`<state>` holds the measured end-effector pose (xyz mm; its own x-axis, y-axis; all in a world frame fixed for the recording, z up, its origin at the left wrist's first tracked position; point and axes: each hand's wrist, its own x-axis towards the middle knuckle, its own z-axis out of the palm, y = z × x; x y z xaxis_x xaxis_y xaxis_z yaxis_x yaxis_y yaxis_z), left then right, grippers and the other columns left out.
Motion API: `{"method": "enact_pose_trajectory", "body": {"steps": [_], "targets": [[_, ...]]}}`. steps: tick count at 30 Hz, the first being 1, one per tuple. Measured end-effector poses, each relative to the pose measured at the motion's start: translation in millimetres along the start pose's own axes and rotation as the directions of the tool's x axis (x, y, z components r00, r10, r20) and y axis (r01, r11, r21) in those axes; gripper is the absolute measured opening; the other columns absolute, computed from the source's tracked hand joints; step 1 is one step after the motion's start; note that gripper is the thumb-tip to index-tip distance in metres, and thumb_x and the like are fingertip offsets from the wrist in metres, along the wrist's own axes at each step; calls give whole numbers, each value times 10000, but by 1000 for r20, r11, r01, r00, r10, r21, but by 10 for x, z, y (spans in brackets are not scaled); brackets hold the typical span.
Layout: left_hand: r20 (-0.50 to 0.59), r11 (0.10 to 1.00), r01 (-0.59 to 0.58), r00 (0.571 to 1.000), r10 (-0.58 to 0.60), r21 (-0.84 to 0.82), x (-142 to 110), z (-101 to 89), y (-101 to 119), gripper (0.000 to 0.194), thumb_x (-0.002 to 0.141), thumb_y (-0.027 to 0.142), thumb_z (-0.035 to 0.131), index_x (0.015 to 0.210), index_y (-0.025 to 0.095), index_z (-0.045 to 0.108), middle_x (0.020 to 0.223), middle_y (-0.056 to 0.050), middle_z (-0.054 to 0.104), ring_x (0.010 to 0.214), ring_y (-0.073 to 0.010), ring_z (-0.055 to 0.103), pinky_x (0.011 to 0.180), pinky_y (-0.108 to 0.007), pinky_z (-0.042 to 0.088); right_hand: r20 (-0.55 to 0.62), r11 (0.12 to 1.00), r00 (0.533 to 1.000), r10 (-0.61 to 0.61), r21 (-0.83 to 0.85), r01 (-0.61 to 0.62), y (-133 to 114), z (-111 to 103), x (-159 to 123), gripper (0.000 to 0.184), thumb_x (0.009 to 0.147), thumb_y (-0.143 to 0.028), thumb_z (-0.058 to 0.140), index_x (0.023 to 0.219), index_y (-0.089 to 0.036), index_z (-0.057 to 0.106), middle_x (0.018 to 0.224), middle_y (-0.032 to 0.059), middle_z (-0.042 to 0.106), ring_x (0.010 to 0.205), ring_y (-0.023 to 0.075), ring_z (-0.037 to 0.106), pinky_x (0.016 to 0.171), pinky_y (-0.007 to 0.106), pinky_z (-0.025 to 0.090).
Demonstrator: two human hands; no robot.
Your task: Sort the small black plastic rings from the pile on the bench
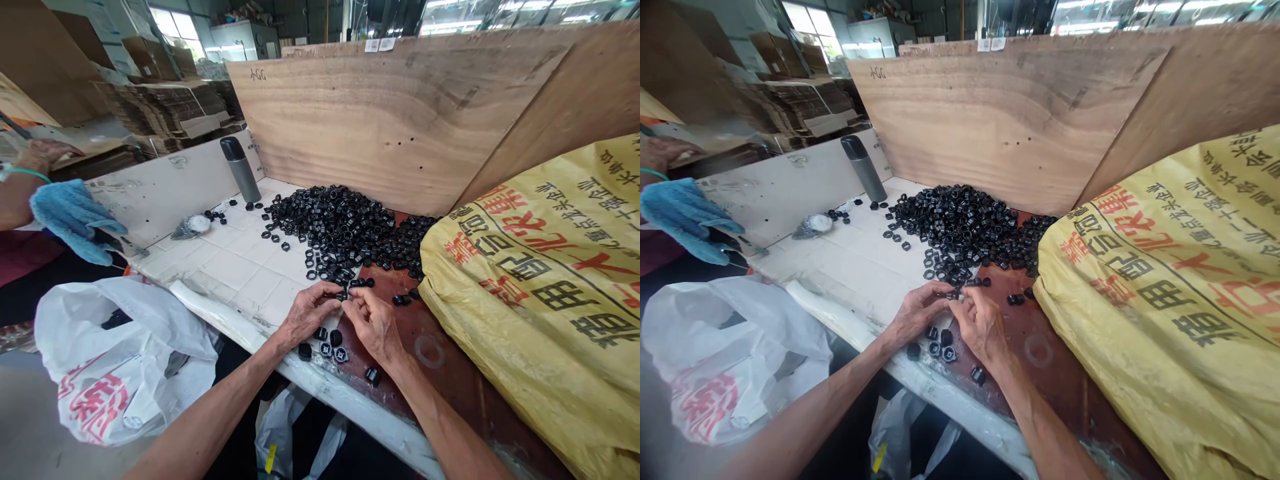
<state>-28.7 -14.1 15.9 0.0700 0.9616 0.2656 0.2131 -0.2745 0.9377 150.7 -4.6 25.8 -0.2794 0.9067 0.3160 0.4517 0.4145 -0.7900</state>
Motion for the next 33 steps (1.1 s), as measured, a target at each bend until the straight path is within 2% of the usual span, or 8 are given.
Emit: {"method": "enact_pose_trajectory", "body": {"steps": [5, 11, 15, 19, 24, 28, 31, 33], "targets": [[37, 999, 41, 998, -40, -34, 1, 0, 30, 232, 872, 331, 675, 1052, 190, 713, 1040, -62, 718, 983, -206, 676, 920, -337, 534, 4, 998, 1000, -3, -57, 3, 20, 5, 6, 327, 950, -388, 530, 703, -191, 611, 570, -16, 584, 516, 118, 530, 556, 222, 392], [28, 998, 42, 999, -41, -48, 3, -7, 42, 234, 881, 332, 663, 1059, 189, 713, 1051, -69, 711, 983, -204, 672, 912, -341, 539, 55, 995, 998, -20, -96, 25, 5, 1, -5, 343, 956, -389, 523, 671, -204, 575, 568, -12, 558, 546, 139, 531, 563, 239, 400], [30, 994, 75, 997, -73, -76, 8, -5, 69, 235, 877, 339, 665, 1049, 187, 713, 1025, -65, 720, 970, -201, 672, 910, -335, 538, 4, 998, 999, -52, -40, 52, 23, 13, -8, 150, 924, -331, 563, 899, -196, 626, 761, 22, 651, 665, 159, 599, 647, 245, 459], [40, 985, 120, 992, -116, -121, 18, 0, 103, 246, 862, 342, 682, 1040, 175, 714, 1021, -67, 730, 970, -205, 671, 894, -327, 540, 24, 998, 999, -26, -57, 27, 43, 33, -17, 210, 953, -310, 512, 788, -207, 591, 691, 12, 624, 623, 156, 589, 630, 253, 451], [92, 974, 147, 987, -133, -172, 15, -5, 82, 245, 868, 341, 677, 1034, 166, 717, 997, -66, 732, 929, -203, 676, 881, -331, 540, 7, 999, 1000, -21, 36, 21, 32, 32, -25, 133, 930, -285, 534, 992, -203, 617, 862, 42, 667, 711, 162, 637, 667, 250, 487], [90, 995, 52, 995, -44, -89, 5, -18, 17, 221, 869, 324, 681, 1031, 179, 722, 1049, -76, 713, 965, -204, 669, 906, -332, 524, 73, 965, 986, 153, 202, -164, 11, 59, -36, 142, 901, -325, 557, 950, -199, 600, 732, 8, 665, 572, 146, 631, 569, 239, 483], [118, 998, -67, 991, 68, -17, -14, -40, 13, 216, 879, 314, 667, 1050, 190, 712, 1078, -86, 697, 994, -207, 659, 912, -342, 519, 164, 880, 931, 327, 306, -363, -14, 51, -29, 184, 876, -357, 575, 933, -185, 601, 554, -31, 626, 493, 149, 607, 522, 235, 464], [170, 998, -58, 984, 55, 13, -35, -57, 41, 207, 885, 312, 655, 1043, 188, 702, 1032, -74, 697, 941, -195, 659, 849, -319, 529, 248, 862, 897, 366, 273, -428, -16, 10, -6, 204, 864, -386, 585, 850, -185, 616, 495, -39, 599, 439, 141, 562, 472, 230, 420]]}}
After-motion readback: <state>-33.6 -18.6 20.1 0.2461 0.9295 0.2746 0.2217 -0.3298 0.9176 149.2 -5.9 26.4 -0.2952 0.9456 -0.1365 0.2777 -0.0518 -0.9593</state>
